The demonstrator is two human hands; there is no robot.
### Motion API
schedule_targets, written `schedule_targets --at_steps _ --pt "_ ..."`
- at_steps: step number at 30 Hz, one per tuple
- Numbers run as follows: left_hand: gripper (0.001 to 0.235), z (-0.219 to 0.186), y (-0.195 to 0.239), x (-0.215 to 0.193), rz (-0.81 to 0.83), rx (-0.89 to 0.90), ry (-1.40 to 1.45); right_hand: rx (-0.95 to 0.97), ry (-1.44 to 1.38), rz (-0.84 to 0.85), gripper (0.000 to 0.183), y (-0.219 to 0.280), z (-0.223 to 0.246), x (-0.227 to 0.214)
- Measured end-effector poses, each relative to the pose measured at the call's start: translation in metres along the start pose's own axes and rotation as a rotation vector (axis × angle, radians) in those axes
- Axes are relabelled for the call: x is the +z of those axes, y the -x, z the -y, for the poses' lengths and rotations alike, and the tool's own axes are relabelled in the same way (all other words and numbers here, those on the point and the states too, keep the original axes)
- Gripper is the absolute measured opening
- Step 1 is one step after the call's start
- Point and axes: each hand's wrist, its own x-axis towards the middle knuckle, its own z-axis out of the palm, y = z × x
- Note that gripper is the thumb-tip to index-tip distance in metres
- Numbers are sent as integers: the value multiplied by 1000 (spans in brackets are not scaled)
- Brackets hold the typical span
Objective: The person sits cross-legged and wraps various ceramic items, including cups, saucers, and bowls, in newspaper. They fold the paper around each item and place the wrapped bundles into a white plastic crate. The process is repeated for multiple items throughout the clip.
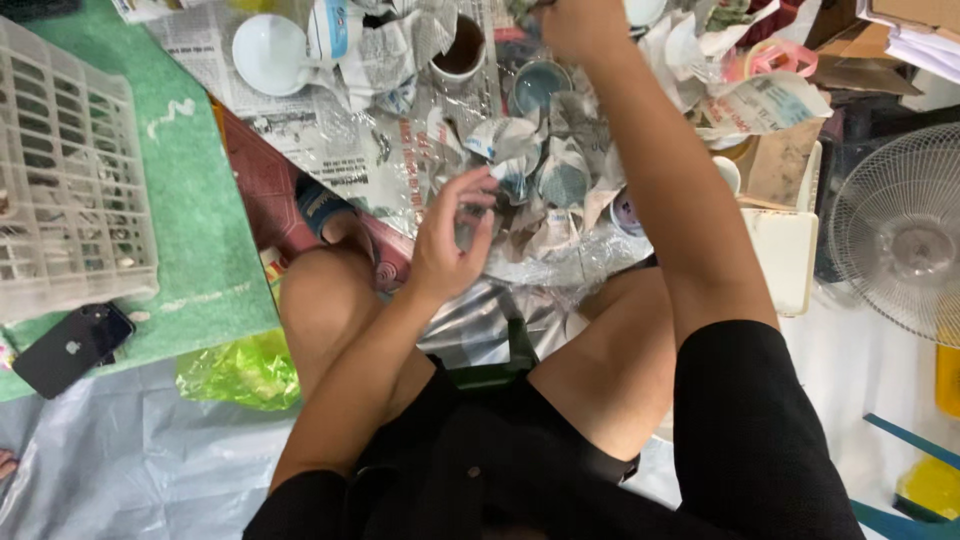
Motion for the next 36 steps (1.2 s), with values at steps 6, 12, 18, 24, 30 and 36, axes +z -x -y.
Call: schedule_targets --at_steps 6,12,18,24,30,36 --pt "37 -14 4 -4 -31 103 -222 15 203 3 19 -19 33 27" --pt "25 -13 8 3 43 32 -136 20 201 15 19 -14 30 51" --pt "26 -11 12 0 45 -18 -128 168 62 372 23 -10 35 21" --pt "26 5 10 -1 -6 31 -194 -183 -301 -85 50 9 72 -56" --pt "31 -5 41 -8 68 191 -369 -221 -777 -275 53 97 234 -135" --pt "26 -63 119 -97 65 361 -506 -383 -1185 -75 59 177 360 -120"
